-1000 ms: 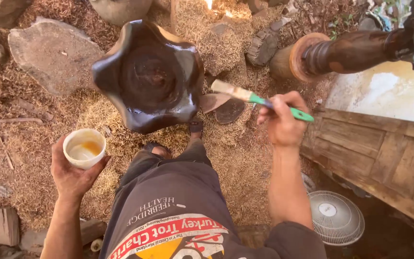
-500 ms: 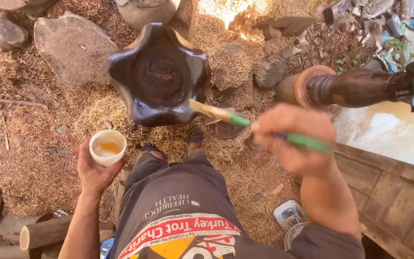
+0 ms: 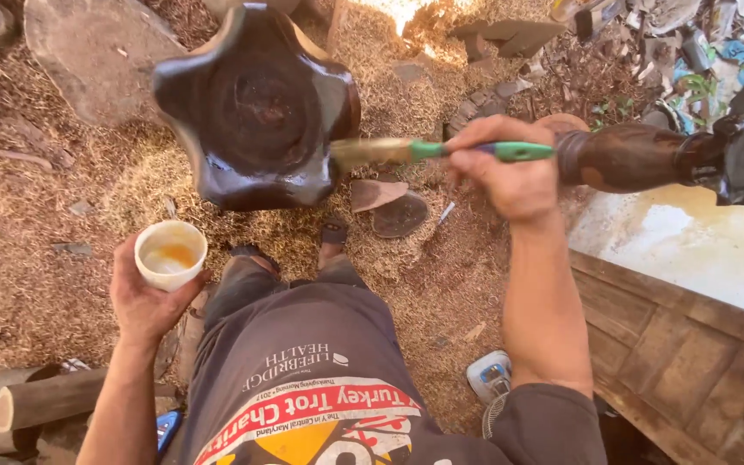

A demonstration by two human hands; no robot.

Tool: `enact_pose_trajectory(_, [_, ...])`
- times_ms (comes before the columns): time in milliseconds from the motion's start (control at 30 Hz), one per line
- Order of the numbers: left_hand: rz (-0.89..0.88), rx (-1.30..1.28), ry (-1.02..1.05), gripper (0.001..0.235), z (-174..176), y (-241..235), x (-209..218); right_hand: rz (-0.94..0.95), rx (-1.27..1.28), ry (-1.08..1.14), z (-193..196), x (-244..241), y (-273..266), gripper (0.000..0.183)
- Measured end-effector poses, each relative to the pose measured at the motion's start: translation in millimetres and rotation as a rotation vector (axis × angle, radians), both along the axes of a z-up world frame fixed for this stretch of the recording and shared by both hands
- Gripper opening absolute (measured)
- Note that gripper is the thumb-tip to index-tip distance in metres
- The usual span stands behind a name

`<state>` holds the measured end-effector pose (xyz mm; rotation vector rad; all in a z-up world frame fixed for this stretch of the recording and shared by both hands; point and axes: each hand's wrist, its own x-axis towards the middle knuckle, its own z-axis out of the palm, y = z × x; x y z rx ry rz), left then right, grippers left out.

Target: The person sits on the ground and uses a brush to apply a liquid finish from a white cup onto turned wooden posts and a star-shaped wooden piece, rotating the pieces to coat bare patches. They reload the brush from the cup and move between several wooden pieces.

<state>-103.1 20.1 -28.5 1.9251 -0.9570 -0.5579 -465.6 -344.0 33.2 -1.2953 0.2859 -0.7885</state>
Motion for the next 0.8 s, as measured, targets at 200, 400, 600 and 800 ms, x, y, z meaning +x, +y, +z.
enact_pose_trajectory(200, [-0.010, -0.062, -0.048, 0.086, 1.1, -11.5, 5.5, -0.264, -0.388, 0.175, 45.6, 3.1, 37.7, 0.018])
enact_pose_trajectory(400, [-0.064, 0.037, -0.071, 0.085, -1.5, -22.6, 19.1, -0.146, -0.745, 0.355, 124.1, 35.6, 89.5, 0.021])
enact_pose_trajectory(600, [-0.177, -0.067, 0.067, 0.087, -20.8, -24.3, 57.5, -0.268, -0.952, 0.616, 156.5, 73.7, 120.8, 0.019])
enact_pose_trajectory(800, [-0.248, -0.045, 0.154, 0.085, -6.0, -16.3, 105.4, 0.031, -1.283, 0.885, 165.8, 120.2, 187.7, 0.036])
